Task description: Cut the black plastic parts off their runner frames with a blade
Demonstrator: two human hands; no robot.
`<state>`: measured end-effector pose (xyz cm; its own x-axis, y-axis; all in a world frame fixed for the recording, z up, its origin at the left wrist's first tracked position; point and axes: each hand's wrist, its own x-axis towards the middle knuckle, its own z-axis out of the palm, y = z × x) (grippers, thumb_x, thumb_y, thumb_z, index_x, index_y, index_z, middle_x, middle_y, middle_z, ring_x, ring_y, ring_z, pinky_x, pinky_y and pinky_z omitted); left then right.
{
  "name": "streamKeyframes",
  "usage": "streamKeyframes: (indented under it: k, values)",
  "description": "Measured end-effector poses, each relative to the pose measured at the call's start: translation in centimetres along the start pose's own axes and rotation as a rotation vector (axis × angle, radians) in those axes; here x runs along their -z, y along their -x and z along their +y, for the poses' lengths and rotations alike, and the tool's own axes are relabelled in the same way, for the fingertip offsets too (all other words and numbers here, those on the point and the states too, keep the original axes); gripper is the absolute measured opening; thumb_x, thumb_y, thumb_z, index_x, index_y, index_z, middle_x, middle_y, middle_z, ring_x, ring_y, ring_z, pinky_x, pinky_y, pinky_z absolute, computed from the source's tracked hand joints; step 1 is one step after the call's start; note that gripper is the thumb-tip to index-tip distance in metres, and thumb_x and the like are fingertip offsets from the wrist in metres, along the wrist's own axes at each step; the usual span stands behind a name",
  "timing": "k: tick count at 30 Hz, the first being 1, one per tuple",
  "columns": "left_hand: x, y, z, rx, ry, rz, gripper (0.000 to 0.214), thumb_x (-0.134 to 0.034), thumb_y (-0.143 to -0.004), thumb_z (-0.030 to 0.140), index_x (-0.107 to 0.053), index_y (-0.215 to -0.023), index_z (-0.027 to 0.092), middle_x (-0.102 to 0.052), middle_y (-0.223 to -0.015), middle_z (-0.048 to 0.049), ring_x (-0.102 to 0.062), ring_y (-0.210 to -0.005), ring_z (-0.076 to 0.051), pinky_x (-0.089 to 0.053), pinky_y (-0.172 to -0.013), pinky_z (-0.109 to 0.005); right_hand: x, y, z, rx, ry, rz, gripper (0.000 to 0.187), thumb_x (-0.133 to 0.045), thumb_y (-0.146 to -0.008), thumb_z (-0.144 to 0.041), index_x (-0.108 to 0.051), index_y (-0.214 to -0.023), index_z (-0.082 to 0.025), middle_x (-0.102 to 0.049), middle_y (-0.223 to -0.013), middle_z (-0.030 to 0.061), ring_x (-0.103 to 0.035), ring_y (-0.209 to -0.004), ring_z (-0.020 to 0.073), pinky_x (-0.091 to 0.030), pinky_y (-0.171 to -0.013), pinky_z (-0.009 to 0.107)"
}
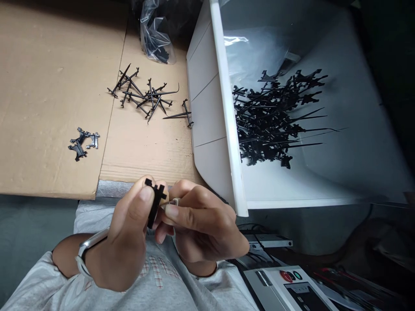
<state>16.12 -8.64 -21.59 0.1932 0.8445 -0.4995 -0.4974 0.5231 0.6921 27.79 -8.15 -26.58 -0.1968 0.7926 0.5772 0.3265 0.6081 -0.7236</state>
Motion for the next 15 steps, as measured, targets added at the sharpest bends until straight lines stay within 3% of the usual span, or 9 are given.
streamKeyframes:
  k: [3, 7, 11, 15]
  values:
    - [-0.1, -0.1, 0.2, -0.014, 0.033, -0.003, 0.047, -0.061, -0.088, 0.053, -0.046, -0.061, 0.019, -0.032, -0.056, 0.0055, -0.007, -0.051, -0.01, -0.018, -0.043, -0.026, -0.6, -0.9, -0.6, -0.053, -0.163, 0.226, 0.02, -0.048, -0.093, -0.011, -0.059, -0.099, -0.026, -0.045, -0.062, -0.0047, -0.046, -0.042, 0.0105, -0.043, -0.038, 0.027]
    - [0.2, 0.0, 0.0, -0.01, 0.079, -0.078, 0.044, -0.061, -0.089, 0.051, -0.048, -0.061, 0.02, -0.04, -0.056, 0.0039, -0.024, -0.049, -0.01, -0.032, -0.048, -0.026, -0.9, -2.0, -1.0, -0.115, -0.295, 0.308, 0.006, -0.062, -0.092, -0.029, -0.057, -0.092, -0.027, -0.039, -0.062, -0.0054, -0.044, -0.047, 0.0108, -0.044, -0.038, 0.025]
    - [0.6, -0.1, -0.6, -0.028, 0.019, -0.082, 0.041, -0.054, -0.094, 0.05, -0.052, -0.065, 0.021, -0.048, -0.059, 0.0016, -0.043, -0.056, -0.014, -0.039, -0.056, -0.029, -0.8, -2.8, -1.2, -0.224, -0.352, 0.331, 0.024, -0.073, -0.084, -0.041, -0.055, -0.09, -0.026, -0.038, -0.067, -0.0048, -0.042, -0.053, 0.0109, -0.037, -0.038, 0.024]
    - [0.6, -0.3, -0.8, -0.014, -0.038, -0.117, 0.039, -0.049, -0.095, 0.049, -0.051, -0.068, 0.023, -0.049, -0.059, 0.0012, -0.046, -0.058, -0.015, -0.041, -0.057, -0.03, -0.1, -2.7, -0.8, -0.321, -0.435, 0.194, 0.026, -0.071, -0.087, -0.036, -0.05, -0.098, -0.026, -0.039, -0.078, -0.0042, -0.044, -0.055, 0.0077, -0.038, -0.038, 0.019]
